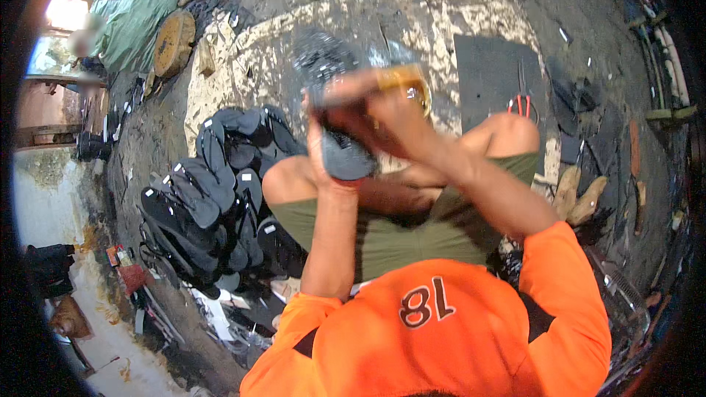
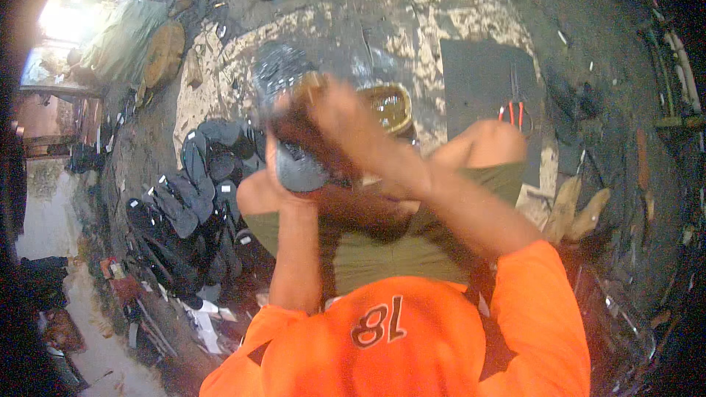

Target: The person sits on the floor and repeatedly applies a brown adhesive to the soles of black flip-flops using a brush. They pick up each flip-flop, coat the sole, and place it back in a row on the floor.

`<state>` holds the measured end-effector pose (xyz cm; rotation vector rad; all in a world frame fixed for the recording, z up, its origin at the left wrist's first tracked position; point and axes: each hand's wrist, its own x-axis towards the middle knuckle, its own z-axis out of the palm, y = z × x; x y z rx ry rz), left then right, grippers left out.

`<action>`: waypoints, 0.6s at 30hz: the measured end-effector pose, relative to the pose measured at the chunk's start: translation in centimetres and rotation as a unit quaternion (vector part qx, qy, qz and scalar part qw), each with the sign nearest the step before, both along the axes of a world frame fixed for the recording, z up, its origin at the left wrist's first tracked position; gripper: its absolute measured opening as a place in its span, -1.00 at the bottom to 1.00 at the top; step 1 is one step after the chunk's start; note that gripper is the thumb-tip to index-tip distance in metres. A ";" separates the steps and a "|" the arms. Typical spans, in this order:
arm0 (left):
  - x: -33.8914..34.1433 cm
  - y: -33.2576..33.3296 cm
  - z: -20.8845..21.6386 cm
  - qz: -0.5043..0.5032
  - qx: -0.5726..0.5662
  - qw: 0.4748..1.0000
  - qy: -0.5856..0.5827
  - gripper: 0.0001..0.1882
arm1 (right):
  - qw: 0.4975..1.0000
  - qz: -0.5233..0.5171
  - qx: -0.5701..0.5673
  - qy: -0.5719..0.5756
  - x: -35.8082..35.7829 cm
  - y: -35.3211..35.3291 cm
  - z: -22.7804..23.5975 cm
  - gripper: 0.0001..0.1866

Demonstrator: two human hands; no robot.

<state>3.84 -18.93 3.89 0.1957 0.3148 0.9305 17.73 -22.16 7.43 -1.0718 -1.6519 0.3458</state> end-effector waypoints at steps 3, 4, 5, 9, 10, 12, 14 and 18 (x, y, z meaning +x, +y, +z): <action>-0.1 4.2 -0.4 -0.034 -0.036 0.998 0.040 -0.36 | 0.994 0.098 -0.019 0.043 -1.1 -4.2 -1.3 -0.71; -0.2 6.0 -1.7 -0.034 -0.026 0.998 0.040 -0.34 | 0.974 0.101 -0.132 0.153 -1.0 -4.8 -0.8 -0.72; -0.7 8.0 -4.1 -0.032 -0.018 0.999 0.039 -0.32 | 0.929 0.102 -0.246 0.256 -0.7 -5.1 0.3 -0.74; -2.9 12.7 -11.7 0.074 -0.222 0.971 0.057 -0.06 | 0.936 -0.133 -0.140 0.293 4.0 -3.4 2.4 -0.61; -2.7 12.6 -11.7 0.097 -0.246 0.958 0.112 -0.02 | 0.938 -0.162 -0.149 0.269 4.9 -3.5 3.2 -0.62; -1.4 11.5 -10.7 0.133 -0.280 0.928 0.209 0.01 | 0.913 -0.216 -0.148 0.312 6.7 -3.6 0.8 -0.58; -1.4 11.9 -11.3 0.115 -0.210 0.943 0.230 -0.19 | 0.893 -0.246 -0.152 0.345 7.3 -3.2 -0.2 -0.55; -1.4 14.2 -10.9 0.140 -0.084 0.941 0.295 -0.59 | 0.877 -0.267 -0.170 0.362 7.9 -2.1 -2.1 -0.54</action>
